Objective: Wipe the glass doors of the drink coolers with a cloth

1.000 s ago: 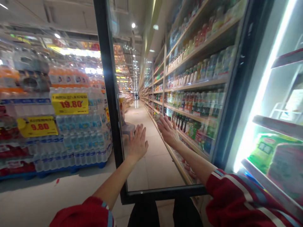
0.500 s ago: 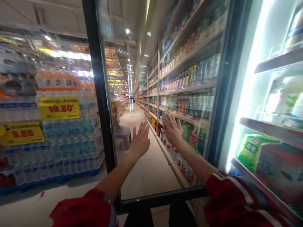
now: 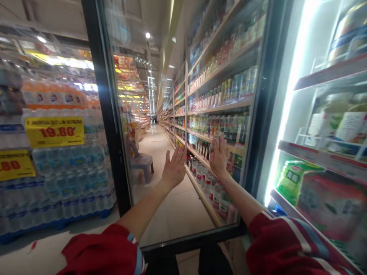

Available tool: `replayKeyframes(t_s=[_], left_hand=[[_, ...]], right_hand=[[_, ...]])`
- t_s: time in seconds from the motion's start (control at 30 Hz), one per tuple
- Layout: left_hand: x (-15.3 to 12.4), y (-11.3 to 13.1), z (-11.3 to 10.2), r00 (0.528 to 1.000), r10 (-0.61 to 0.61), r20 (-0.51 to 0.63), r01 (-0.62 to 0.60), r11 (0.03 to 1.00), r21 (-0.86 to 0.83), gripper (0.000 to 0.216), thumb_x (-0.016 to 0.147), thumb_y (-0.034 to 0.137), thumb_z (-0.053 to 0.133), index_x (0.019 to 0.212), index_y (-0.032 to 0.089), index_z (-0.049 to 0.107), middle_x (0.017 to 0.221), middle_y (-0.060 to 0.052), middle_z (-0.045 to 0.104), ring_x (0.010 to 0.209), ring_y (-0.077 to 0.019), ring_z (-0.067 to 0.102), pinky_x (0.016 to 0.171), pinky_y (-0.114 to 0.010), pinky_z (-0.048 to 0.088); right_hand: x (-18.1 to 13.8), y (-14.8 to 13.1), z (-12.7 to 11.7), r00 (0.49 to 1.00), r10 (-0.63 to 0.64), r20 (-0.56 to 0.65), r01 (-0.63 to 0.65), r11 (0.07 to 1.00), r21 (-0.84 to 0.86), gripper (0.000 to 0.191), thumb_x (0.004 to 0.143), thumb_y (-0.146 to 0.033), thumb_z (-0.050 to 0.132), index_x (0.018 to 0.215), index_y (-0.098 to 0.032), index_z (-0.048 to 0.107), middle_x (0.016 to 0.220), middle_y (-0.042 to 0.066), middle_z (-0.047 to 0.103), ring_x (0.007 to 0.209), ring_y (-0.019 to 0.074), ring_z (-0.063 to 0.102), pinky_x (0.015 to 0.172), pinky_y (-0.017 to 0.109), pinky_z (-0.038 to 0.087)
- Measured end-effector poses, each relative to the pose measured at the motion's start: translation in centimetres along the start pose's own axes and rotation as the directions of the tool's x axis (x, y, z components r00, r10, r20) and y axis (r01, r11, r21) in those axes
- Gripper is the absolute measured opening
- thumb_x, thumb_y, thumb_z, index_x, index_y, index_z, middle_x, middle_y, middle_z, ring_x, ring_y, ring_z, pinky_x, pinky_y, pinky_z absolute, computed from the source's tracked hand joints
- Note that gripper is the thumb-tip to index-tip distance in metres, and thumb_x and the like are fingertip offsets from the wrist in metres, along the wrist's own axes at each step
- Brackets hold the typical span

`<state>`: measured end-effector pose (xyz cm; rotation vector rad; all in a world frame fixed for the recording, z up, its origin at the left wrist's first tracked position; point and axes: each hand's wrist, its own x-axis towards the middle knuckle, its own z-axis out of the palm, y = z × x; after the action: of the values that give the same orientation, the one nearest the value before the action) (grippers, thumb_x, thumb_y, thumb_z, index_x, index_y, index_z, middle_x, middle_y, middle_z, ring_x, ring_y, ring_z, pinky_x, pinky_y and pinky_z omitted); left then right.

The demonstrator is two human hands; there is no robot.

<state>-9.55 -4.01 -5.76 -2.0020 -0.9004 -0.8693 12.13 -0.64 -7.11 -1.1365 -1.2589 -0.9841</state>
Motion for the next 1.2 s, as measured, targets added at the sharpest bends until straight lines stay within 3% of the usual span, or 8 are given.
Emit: replayKeyframes(t_s=[0.2, 0.33, 0.5, 0.67, 0.73, 0.97, 1.07, 1.2], left_hand=[[2.1, 1.5, 0.3, 0.998, 0.068, 0.006, -0.068, 0.998, -0.001, 0.059, 0.083, 0.018, 0.043, 0.140, 0.009, 0.032, 0.148, -0.017, 0.030, 0.142, -0.0245, 0.016, 0.114, -0.053, 0.008], [3.7, 1.8, 0.8, 0.995, 0.103, 0.003, -0.103, 0.995, 0.003, 0.058, 0.083, 0.018, 0.042, 0.140, 0.008, 0.032, 0.149, -0.018, 0.029, 0.142, -0.0250, 0.014, 0.114, -0.054, 0.007], [5.1, 2.5, 1.3, 0.990, 0.136, -0.024, -0.136, 0.991, -0.007, 0.056, 0.084, 0.018, 0.041, 0.139, 0.008, 0.034, 0.149, -0.017, 0.028, 0.141, -0.0260, 0.017, 0.113, -0.054, 0.009], [5.9, 3.4, 1.7, 0.986, 0.154, -0.065, -0.154, 0.988, 0.006, 0.054, 0.086, 0.021, 0.039, 0.138, 0.008, 0.035, 0.147, -0.016, 0.032, 0.140, -0.0261, 0.021, 0.113, -0.054, 0.012], [6.2, 3.4, 1.9, 0.983, 0.160, -0.084, -0.160, 0.987, 0.018, 0.052, 0.087, 0.022, 0.039, 0.137, 0.008, 0.037, 0.147, -0.016, 0.034, 0.140, -0.0265, 0.023, 0.113, -0.054, 0.013], [7.9, 3.0, 2.2, 0.983, 0.153, -0.103, -0.151, 0.988, 0.031, 0.054, 0.085, 0.021, 0.040, 0.137, 0.008, 0.036, 0.148, -0.016, 0.031, 0.140, -0.0264, 0.022, 0.113, -0.055, 0.015], [9.0, 3.2, 1.9, 0.983, 0.149, -0.106, -0.147, 0.989, 0.025, 0.054, 0.086, 0.021, 0.040, 0.138, 0.008, 0.035, 0.148, -0.016, 0.030, 0.141, -0.0256, 0.020, 0.113, -0.054, 0.013], [9.9, 3.1, 1.3, 0.984, 0.131, -0.117, -0.129, 0.991, 0.028, 0.052, 0.087, 0.022, 0.039, 0.137, 0.008, 0.037, 0.148, -0.016, 0.031, 0.141, -0.0260, 0.021, 0.113, -0.054, 0.012]], right_hand=[[-0.9, -0.3, -0.3, 0.967, -0.230, 0.110, 0.226, 0.973, 0.049, 0.043, 0.085, -0.013, 0.042, 0.126, -0.023, 0.053, 0.141, 0.011, 0.045, 0.136, 0.0226, 0.031, 0.109, 0.049, 0.025], [0.2, 3.5, 0.0, 1.000, 0.001, -0.008, -0.001, 1.000, -0.012, 0.047, 0.086, -0.015, 0.037, 0.131, -0.022, 0.048, 0.142, 0.013, 0.042, 0.136, 0.0236, 0.031, 0.107, 0.050, 0.028], [1.7, 6.2, 0.1, 0.967, 0.222, -0.122, -0.223, 0.975, 0.008, 0.049, 0.086, -0.015, 0.034, 0.132, -0.017, 0.048, 0.143, 0.017, 0.039, 0.135, 0.0262, 0.033, 0.104, 0.051, 0.033], [1.8, 3.2, -0.1, 0.997, -0.072, 0.017, 0.071, 0.996, 0.056, 0.047, 0.085, -0.012, 0.038, 0.129, -0.022, 0.051, 0.142, 0.010, 0.043, 0.137, 0.0208, 0.030, 0.107, 0.045, 0.032], [1.6, 3.2, -0.2, 0.994, -0.103, 0.046, 0.100, 0.993, 0.060, 0.046, 0.084, -0.013, 0.039, 0.128, -0.023, 0.052, 0.142, 0.009, 0.044, 0.136, 0.0202, 0.030, 0.108, 0.045, 0.031], [4.6, 8.4, -0.1, 0.951, 0.304, -0.056, -0.299, 0.951, 0.083, 0.050, 0.083, -0.015, 0.034, 0.131, -0.015, 0.049, 0.146, 0.014, 0.034, 0.135, 0.0253, 0.031, 0.105, 0.052, 0.033], [6.3, 7.5, -0.2, 0.974, 0.224, -0.021, -0.222, 0.972, 0.075, 0.051, 0.084, -0.014, 0.034, 0.133, -0.016, 0.047, 0.148, 0.013, 0.033, 0.138, 0.0254, 0.026, 0.106, 0.052, 0.030], [6.4, 4.1, -0.3, 0.993, -0.070, 0.095, 0.066, 0.997, 0.045, 0.045, 0.087, -0.014, 0.036, 0.129, -0.019, 0.052, 0.145, 0.010, 0.039, 0.138, 0.0232, 0.026, 0.109, 0.048, 0.028]])
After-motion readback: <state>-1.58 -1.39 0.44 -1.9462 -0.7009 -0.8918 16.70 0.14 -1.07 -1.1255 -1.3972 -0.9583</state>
